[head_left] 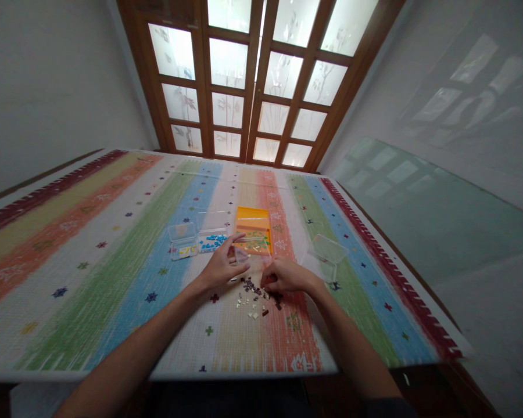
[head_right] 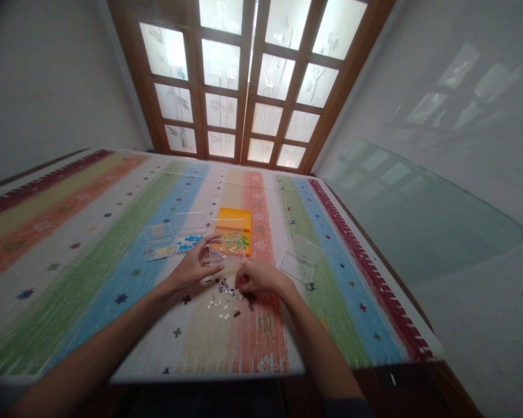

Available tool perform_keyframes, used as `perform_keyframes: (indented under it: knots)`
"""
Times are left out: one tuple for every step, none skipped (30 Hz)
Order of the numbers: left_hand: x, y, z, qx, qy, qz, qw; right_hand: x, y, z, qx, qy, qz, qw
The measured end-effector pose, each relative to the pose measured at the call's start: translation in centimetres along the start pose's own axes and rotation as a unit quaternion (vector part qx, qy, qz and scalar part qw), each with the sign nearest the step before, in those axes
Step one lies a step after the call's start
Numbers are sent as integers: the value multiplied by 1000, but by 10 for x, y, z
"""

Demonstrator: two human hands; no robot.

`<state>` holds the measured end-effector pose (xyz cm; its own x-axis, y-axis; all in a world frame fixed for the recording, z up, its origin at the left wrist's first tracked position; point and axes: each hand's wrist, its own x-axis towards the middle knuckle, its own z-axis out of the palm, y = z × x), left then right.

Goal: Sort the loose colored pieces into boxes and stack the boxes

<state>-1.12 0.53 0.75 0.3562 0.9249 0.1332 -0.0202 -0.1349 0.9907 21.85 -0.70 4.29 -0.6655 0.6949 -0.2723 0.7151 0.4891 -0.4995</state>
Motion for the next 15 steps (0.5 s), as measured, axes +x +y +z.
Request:
perform_keyframes:
  knots:
    - [0,0,0,-1,-1,0,1000,0,1,1,8,-3,-3,1000]
    - [0,-1,0,0,-3,-1,1000,1,3,1,16,-6,-4,1000]
    - [0,-1,0,0,-5,-1,1000,1,4,2,26,-10,-6,1000]
    - [0,-1,0,1,-5,-2,1000,2,5,3,35,-12,-8,999]
    - [-1,-2,0,2,-5,-2,1000,2,7,3,44,-14,-12,999]
    - [-1,-2,0,3,-5,-2,1000,2,7,3,51,-15,-18,998]
    - [-1,-2,0,2,-4,-1,1000,2,8,3,55,-16,-23,998]
    - [0,-2,0,2,-2,0,1000,2,9,3,59,-16,-28,998]
    - [0,-2,1,1,-1,1,1000,1,10,2,65,-18,-32,997]
    - [0,-2,1,0,-1,1,1000,1,10,1,77,-20,-36,996]
    - [0,-2,2,-2,-1,0,1000,0,11,0,95,-21,-42,994]
    - [0,-1,2,-3,-3,0,1000,-1,12,-1,115,-17,-49,992]
    - [0,-1,3,-4,-5,-1,1000,-2,13,-2,134,-4,-56,989]
    - [-1,-1,3,-5,-7,-1,1000,-3,14,-2,151,17,-63,986]
    - [-1,-1,4,-6,-10,0,1000,-4,14,-3,166,44,-67,983]
